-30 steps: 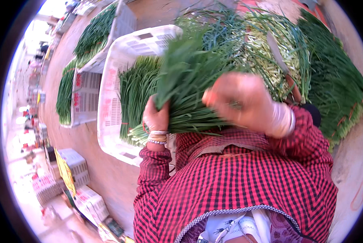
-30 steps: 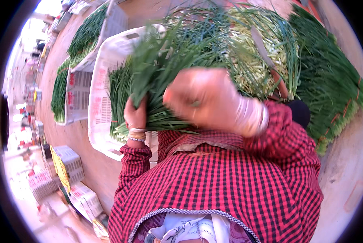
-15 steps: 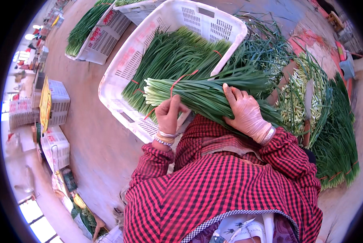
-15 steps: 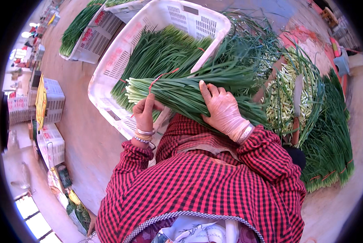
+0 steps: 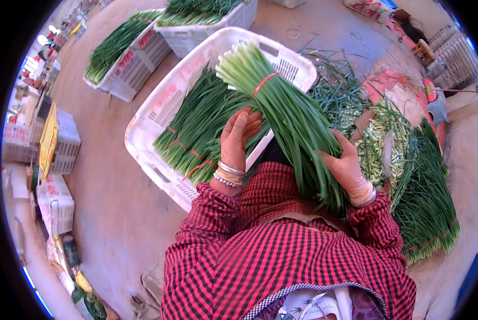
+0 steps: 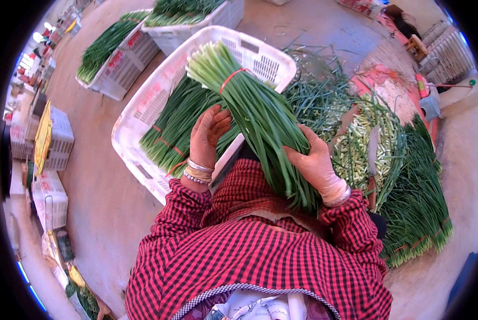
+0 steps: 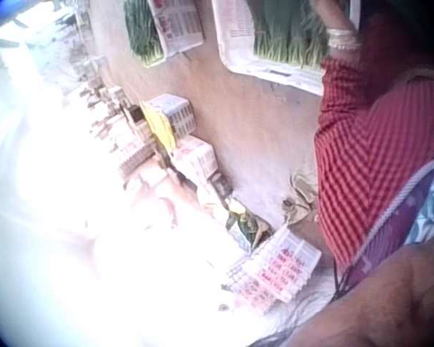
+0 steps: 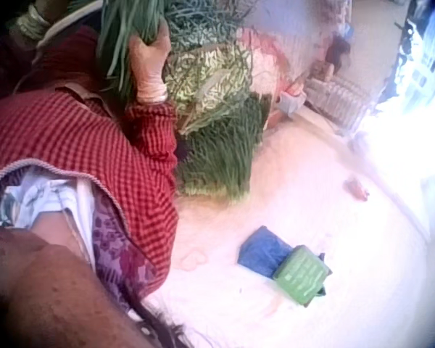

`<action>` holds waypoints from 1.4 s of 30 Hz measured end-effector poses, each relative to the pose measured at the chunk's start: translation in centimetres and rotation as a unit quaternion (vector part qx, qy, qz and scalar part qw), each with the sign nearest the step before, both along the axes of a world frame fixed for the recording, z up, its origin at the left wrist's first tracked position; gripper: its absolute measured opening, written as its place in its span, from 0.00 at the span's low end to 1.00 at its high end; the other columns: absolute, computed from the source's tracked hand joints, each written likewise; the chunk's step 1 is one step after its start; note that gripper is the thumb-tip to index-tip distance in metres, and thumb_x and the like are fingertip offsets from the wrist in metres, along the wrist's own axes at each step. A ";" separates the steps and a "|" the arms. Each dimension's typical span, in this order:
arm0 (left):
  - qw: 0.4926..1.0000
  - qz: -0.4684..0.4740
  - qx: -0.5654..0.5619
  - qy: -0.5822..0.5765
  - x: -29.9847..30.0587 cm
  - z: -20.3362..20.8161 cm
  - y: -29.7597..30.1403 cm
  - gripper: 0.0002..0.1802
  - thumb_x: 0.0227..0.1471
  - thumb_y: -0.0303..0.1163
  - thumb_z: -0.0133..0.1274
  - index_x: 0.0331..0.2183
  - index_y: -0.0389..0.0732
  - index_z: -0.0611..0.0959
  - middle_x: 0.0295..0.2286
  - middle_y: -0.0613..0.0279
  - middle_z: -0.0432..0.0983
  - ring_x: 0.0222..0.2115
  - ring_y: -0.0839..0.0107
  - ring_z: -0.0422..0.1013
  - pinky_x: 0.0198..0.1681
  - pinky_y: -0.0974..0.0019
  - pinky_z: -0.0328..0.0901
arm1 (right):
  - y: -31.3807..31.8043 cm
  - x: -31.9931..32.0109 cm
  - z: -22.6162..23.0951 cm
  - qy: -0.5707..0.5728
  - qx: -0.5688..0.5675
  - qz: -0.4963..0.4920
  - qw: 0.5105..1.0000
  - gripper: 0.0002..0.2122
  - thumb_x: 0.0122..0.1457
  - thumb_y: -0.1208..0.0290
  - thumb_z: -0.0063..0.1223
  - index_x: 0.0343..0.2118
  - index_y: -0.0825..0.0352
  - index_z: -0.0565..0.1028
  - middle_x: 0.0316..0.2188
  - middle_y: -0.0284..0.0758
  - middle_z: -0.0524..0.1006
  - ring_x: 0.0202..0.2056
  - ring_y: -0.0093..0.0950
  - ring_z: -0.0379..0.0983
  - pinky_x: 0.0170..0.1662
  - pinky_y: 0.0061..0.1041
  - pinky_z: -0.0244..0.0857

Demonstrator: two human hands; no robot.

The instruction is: The person cleans and sorts bundles of green chives by hand, removing loose leaves and using a knife to trim the ends before placing them into a white plastic crate.

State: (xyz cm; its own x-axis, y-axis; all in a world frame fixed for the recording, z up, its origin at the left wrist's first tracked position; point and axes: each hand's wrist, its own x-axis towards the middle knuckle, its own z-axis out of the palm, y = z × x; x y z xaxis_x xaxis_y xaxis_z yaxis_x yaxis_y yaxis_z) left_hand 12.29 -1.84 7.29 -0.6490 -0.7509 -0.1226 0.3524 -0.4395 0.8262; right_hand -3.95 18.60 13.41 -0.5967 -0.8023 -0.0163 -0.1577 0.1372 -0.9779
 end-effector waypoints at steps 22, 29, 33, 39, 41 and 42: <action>0.978 -0.161 -0.008 0.129 -6.7 11.7 3.4 0.27 0.46 0.35 0.59 0.48 0.33 0.76 0.38 0.57 0.79 0.36 0.66 0.77 0.42 0.65 0.73 | 0.8 0.1 1.7 -0.290 -0.049 0.084 0.952 0.19 0.66 0.61 0.48 0.55 0.67 0.70 0.45 0.31 0.76 0.43 0.20 0.73 0.48 0.22 0.69; 0.829 0.117 -0.528 -0.145 -3.4 15.6 -8.8 0.39 0.42 0.41 0.67 0.54 0.40 0.70 0.42 0.55 0.79 0.40 0.62 0.77 0.43 0.60 0.71 | 1.6 -3.4 0.4 -0.216 0.041 0.088 0.972 0.16 0.65 0.63 0.50 0.50 0.69 0.73 0.40 0.36 0.79 0.41 0.25 0.77 0.45 0.24 0.71; 0.514 0.200 -0.695 -0.462 -0.5 14.0 -11.1 0.46 0.36 0.42 0.66 0.57 0.49 0.66 0.36 0.57 0.76 0.35 0.52 0.76 0.36 0.52 0.71 | 3.9 -4.8 -1.0 -0.224 0.069 0.060 0.970 0.14 0.66 0.64 0.47 0.48 0.69 0.74 0.38 0.35 0.80 0.38 0.24 0.78 0.43 0.23 0.71; 0.556 0.015 -0.549 -0.624 1.6 5.3 -14.1 0.51 0.33 0.43 0.66 0.60 0.47 0.64 0.37 0.50 0.79 0.39 0.53 0.77 0.41 0.52 0.70 | 5.9 -4.9 -3.7 -0.242 0.139 0.052 0.959 0.13 0.66 0.67 0.48 0.47 0.69 0.74 0.37 0.34 0.80 0.37 0.23 0.77 0.42 0.22 0.71; 0.589 -0.014 -0.481 -0.649 1.7 2.0 -16.1 0.52 0.32 0.45 0.66 0.60 0.46 0.64 0.41 0.49 0.79 0.42 0.53 0.76 0.46 0.52 0.69 | 6.3 -4.4 -5.2 -0.249 0.166 0.055 0.953 0.12 0.66 0.69 0.47 0.47 0.70 0.74 0.36 0.34 0.79 0.37 0.22 0.77 0.42 0.21 0.71; 0.598 -0.027 -0.449 -0.664 1.1 0.6 -16.9 0.53 0.32 0.46 0.66 0.60 0.46 0.64 0.42 0.49 0.79 0.44 0.53 0.76 0.47 0.52 0.68 | 6.4 -4.1 -5.7 -0.274 0.176 0.061 0.943 0.11 0.66 0.70 0.47 0.47 0.71 0.74 0.36 0.34 0.79 0.36 0.21 0.76 0.42 0.21 0.71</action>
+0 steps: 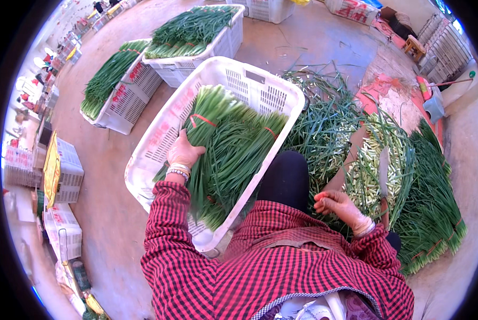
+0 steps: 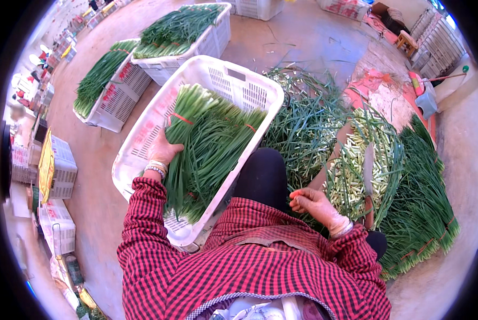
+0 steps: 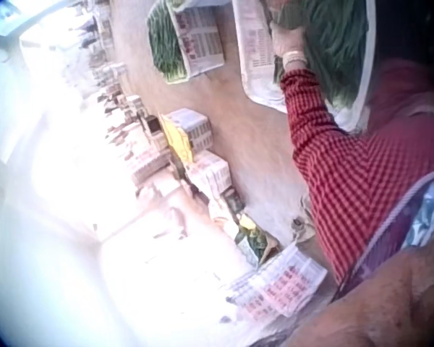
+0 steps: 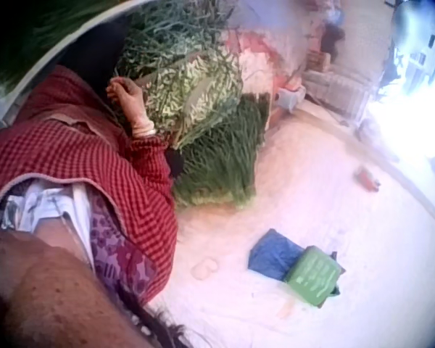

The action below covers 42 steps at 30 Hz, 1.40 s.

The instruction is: The person cleans and sorts bundles of green chives by hand, removing loose leaves and using a knife to trim the ends before placing them into a white plastic crate.

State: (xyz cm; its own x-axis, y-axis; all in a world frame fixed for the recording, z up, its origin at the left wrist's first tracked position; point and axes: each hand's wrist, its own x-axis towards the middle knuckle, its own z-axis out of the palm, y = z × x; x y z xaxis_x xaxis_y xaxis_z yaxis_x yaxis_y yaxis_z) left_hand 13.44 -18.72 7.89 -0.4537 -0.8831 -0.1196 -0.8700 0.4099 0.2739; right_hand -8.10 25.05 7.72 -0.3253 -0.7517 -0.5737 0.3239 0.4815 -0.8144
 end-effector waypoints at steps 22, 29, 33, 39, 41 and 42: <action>0.942 -0.111 0.313 0.040 -15.3 -22.9 -2.4 0.50 0.33 0.51 0.66 0.57 0.39 0.69 0.47 0.42 0.75 0.50 0.49 0.71 0.54 0.56 0.64 | -3.4 -1.8 -5.8 -0.042 0.179 0.022 0.983 0.11 0.64 0.67 0.52 0.36 0.72 0.77 0.29 0.32 0.79 0.32 0.19 0.75 0.39 0.19 0.69; 0.966 -0.098 0.239 0.005 -16.3 -26.1 -2.6 0.47 0.39 0.51 0.61 0.59 0.44 0.67 0.49 0.44 0.74 0.51 0.48 0.70 0.53 0.53 0.64 | -2.5 -2.3 -5.0 0.069 0.127 0.076 0.987 0.13 0.62 0.60 0.50 0.36 0.65 0.79 0.27 0.35 0.81 0.32 0.28 0.78 0.39 0.28 0.70; 0.970 -0.121 0.208 0.030 -16.3 -26.9 -1.9 0.45 0.39 0.49 0.64 0.58 0.41 0.69 0.51 0.45 0.73 0.51 0.50 0.70 0.55 0.54 0.64 | 0.4 -4.6 -2.5 0.191 0.044 -0.030 0.980 0.13 0.62 0.61 0.51 0.43 0.63 0.78 0.32 0.36 0.81 0.36 0.31 0.78 0.43 0.29 0.71; 0.990 -0.053 0.119 0.061 -13.2 -26.6 -0.7 0.58 0.37 0.42 0.70 0.63 0.33 0.57 0.55 0.39 0.67 0.54 0.54 0.68 0.58 0.60 0.63 | 21.4 -9.1 0.1 0.302 0.073 -0.407 0.859 0.13 0.63 0.64 0.52 0.46 0.66 0.76 0.31 0.32 0.80 0.33 0.18 0.75 0.39 0.21 0.70; 0.998 -0.066 0.015 0.002 -13.6 -23.3 2.1 0.52 0.40 0.46 0.66 0.61 0.33 0.63 0.55 0.37 0.67 0.55 0.48 0.66 0.60 0.59 0.59 | 29.1 -7.4 -1.0 0.303 0.143 -0.514 0.790 0.14 0.63 0.63 0.48 0.45 0.67 0.76 0.31 0.32 0.80 0.32 0.21 0.77 0.38 0.23 0.71; 0.995 -0.086 0.039 0.043 -13.3 -24.1 0.8 0.47 0.43 0.41 0.65 0.60 0.32 0.65 0.54 0.39 0.68 0.53 0.51 0.69 0.57 0.58 0.62 | 31.6 -5.1 -2.1 0.289 0.198 -0.539 0.766 0.14 0.62 0.62 0.49 0.43 0.67 0.77 0.31 0.33 0.80 0.32 0.20 0.77 0.38 0.23 0.71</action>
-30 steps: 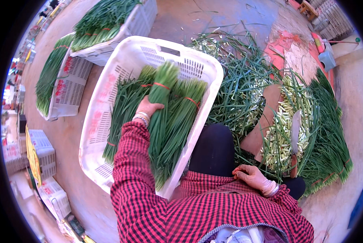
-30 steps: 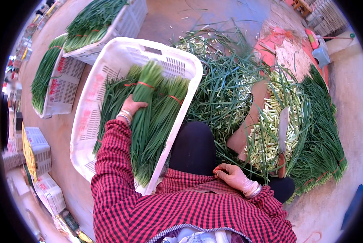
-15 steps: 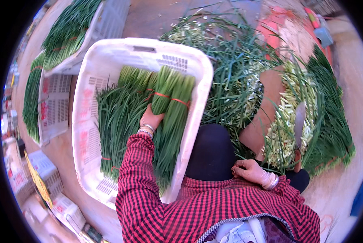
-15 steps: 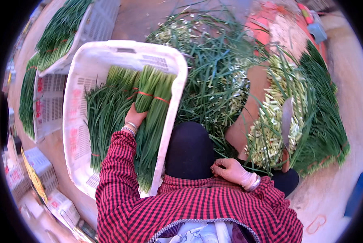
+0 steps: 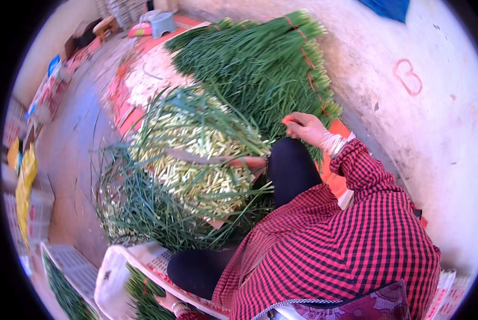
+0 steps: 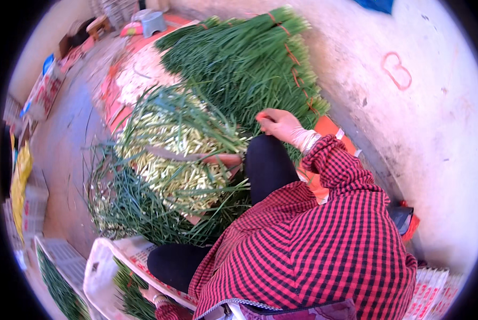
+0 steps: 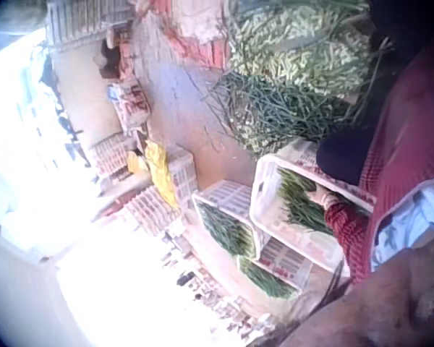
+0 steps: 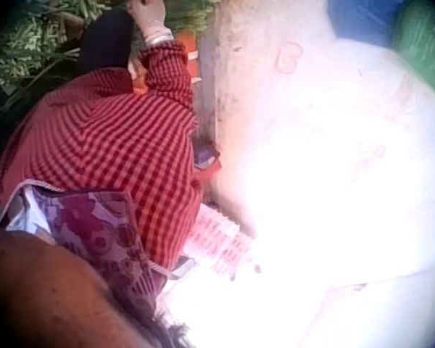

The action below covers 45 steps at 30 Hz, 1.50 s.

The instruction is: The person cleans and sorts bundles of green chives by hand, removing loose leaves and using a knife to trim the ends before placing them into a white plastic crate.

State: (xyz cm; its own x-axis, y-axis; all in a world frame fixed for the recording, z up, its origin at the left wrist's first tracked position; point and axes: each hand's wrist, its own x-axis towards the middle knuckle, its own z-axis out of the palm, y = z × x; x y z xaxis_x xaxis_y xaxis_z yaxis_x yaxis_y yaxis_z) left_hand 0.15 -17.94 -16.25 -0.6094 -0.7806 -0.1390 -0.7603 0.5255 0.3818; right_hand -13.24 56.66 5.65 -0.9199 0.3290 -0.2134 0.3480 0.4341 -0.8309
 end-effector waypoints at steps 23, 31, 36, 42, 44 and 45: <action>0.962 -0.251 -0.077 -0.071 -11.2 20.2 28.5 0.34 0.47 0.38 0.61 0.54 0.34 0.74 0.54 0.45 0.68 0.56 0.54 0.64 0.60 0.57 0.58 | 33.7 3.5 -41.3 -0.118 -0.047 -0.344 0.930 0.39 0.56 0.46 0.56 0.60 0.76 0.63 0.57 0.49 0.69 0.55 0.40 0.68 0.60 0.31 0.59; 0.933 -0.335 -0.124 -0.035 -7.7 20.4 30.7 0.31 0.47 0.42 0.59 0.51 0.38 0.75 0.53 0.45 0.67 0.53 0.48 0.66 0.57 0.54 0.62 | 36.8 -2.6 -42.4 -0.132 -0.002 -0.235 0.963 0.36 0.56 0.51 0.57 0.60 0.76 0.63 0.57 0.48 0.69 0.55 0.38 0.68 0.60 0.30 0.59; 0.935 -0.333 -0.088 0.080 -7.9 19.3 31.2 0.29 0.47 0.43 0.60 0.50 0.42 0.77 0.50 0.51 0.71 0.51 0.51 0.68 0.56 0.55 0.63 | 35.4 -0.9 -35.9 -0.090 -0.003 -0.203 0.975 0.35 0.56 0.54 0.58 0.60 0.76 0.63 0.56 0.47 0.70 0.55 0.37 0.67 0.60 0.30 0.59; 0.931 -0.258 0.101 0.239 -8.7 17.9 31.4 0.28 0.50 0.41 0.60 0.51 0.40 0.76 0.47 0.53 0.75 0.49 0.60 0.72 0.55 0.60 0.64 | 25.9 4.4 -20.8 -0.032 -0.063 -0.146 0.987 0.34 0.57 0.58 0.59 0.60 0.76 0.63 0.56 0.47 0.70 0.55 0.36 0.67 0.60 0.29 0.58; 0.879 -0.214 0.293 0.310 -10.9 18.8 33.0 0.27 0.52 0.40 0.61 0.51 0.38 0.77 0.45 0.56 0.77 0.47 0.67 0.73 0.53 0.64 0.66 | 23.5 5.9 -16.0 -0.001 -0.078 -0.131 0.988 0.33 0.57 0.59 0.59 0.60 0.76 0.63 0.56 0.46 0.70 0.55 0.36 0.67 0.60 0.29 0.58; 0.854 -0.218 0.334 0.336 -11.6 19.5 33.7 0.27 0.52 0.39 0.61 0.50 0.37 0.77 0.45 0.57 0.77 0.46 0.69 0.72 0.52 0.65 0.66 | 21.5 6.4 -13.5 0.019 -0.087 -0.119 0.989 0.33 0.57 0.60 0.59 0.60 0.76 0.63 0.56 0.46 0.70 0.55 0.36 0.67 0.60 0.29 0.58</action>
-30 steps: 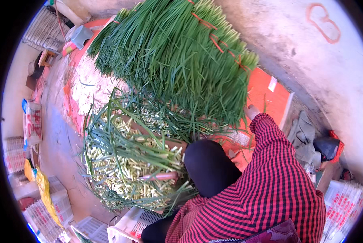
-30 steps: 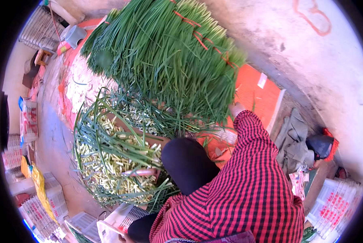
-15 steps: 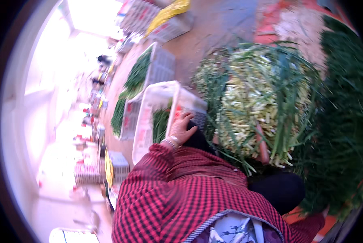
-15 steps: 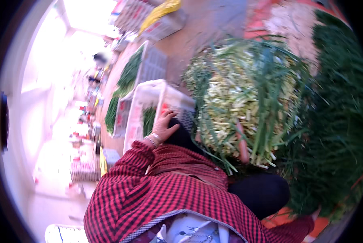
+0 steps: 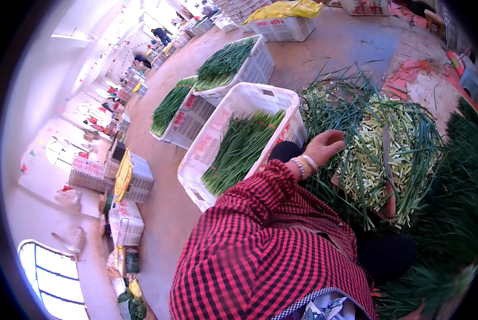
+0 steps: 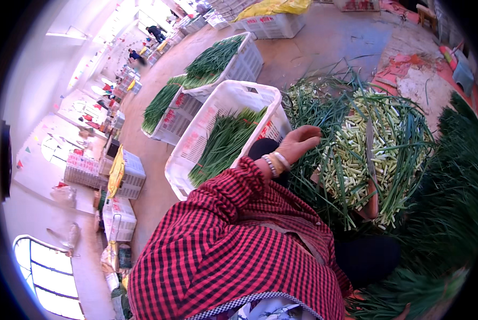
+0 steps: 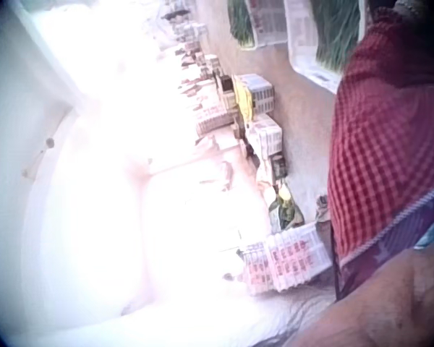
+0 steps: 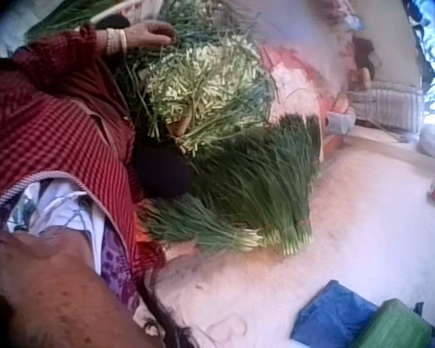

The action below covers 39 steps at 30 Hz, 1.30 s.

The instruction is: The person cleans and sorts bundles of green chives by hand, removing loose leaves and using a knife to trim the ends before placing them into a white plastic crate.

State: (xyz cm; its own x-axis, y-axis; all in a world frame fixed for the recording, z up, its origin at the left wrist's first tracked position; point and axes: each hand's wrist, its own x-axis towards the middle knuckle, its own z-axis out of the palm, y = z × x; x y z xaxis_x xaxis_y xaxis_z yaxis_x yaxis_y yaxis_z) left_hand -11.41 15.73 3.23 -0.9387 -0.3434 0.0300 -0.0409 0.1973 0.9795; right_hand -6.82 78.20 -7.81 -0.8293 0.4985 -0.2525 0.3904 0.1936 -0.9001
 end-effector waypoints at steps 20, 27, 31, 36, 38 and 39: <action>0.882 -0.175 0.403 0.168 6.6 21.8 -3.1 0.28 0.50 0.37 0.59 0.50 0.34 0.74 0.41 0.56 0.77 0.38 0.67 0.76 0.44 0.64 0.72 | -30.6 -9.2 8.9 0.266 0.112 0.476 0.831 0.25 0.53 0.65 0.63 0.52 0.72 0.70 0.53 0.39 0.70 0.51 0.35 0.69 0.55 0.31 0.63; 0.926 -0.142 -0.205 0.285 6.7 26.3 -5.8 0.44 0.38 0.45 0.68 0.55 0.38 0.69 0.40 0.55 0.78 0.38 0.60 0.76 0.43 0.61 0.71 | -30.6 -12.1 2.9 0.192 0.389 0.438 0.787 0.22 0.50 0.59 0.62 0.44 0.66 0.69 0.42 0.48 0.75 0.44 0.49 0.73 0.45 0.45 0.67; 0.863 -0.091 -0.479 0.133 6.6 22.5 -3.1 0.49 0.31 0.50 0.68 0.54 0.40 0.70 0.35 0.48 0.76 0.36 0.51 0.76 0.39 0.55 0.72 | -34.1 -12.6 6.9 -0.009 0.403 0.435 0.805 0.22 0.53 0.54 0.57 0.44 0.64 0.70 0.35 0.49 0.79 0.40 0.50 0.75 0.42 0.46 0.68; 0.883 -0.155 -0.443 0.024 2.9 13.4 0.1 0.47 0.33 0.55 0.65 0.53 0.42 0.70 0.33 0.48 0.75 0.34 0.51 0.76 0.37 0.53 0.71 | -32.0 -14.3 3.8 0.128 0.298 0.442 0.836 0.21 0.54 0.54 0.57 0.45 0.65 0.75 0.36 0.47 0.80 0.39 0.44 0.76 0.41 0.40 0.69; 0.894 -0.141 -0.425 0.017 2.0 10.9 1.0 0.47 0.33 0.54 0.65 0.53 0.41 0.70 0.33 0.47 0.75 0.35 0.50 0.76 0.38 0.52 0.71 | -30.8 -13.7 2.4 0.255 0.233 0.433 0.833 0.14 0.58 0.61 0.56 0.42 0.65 0.76 0.33 0.39 0.80 0.33 0.35 0.77 0.36 0.32 0.69; 0.892 -0.131 -0.432 0.011 1.6 10.2 1.5 0.47 0.34 0.54 0.65 0.53 0.40 0.69 0.33 0.47 0.75 0.35 0.50 0.75 0.38 0.52 0.71 | -30.6 -13.1 3.6 0.230 0.169 0.420 0.861 0.11 0.60 0.63 0.54 0.39 0.65 0.75 0.30 0.35 0.77 0.29 0.29 0.73 0.32 0.27 0.67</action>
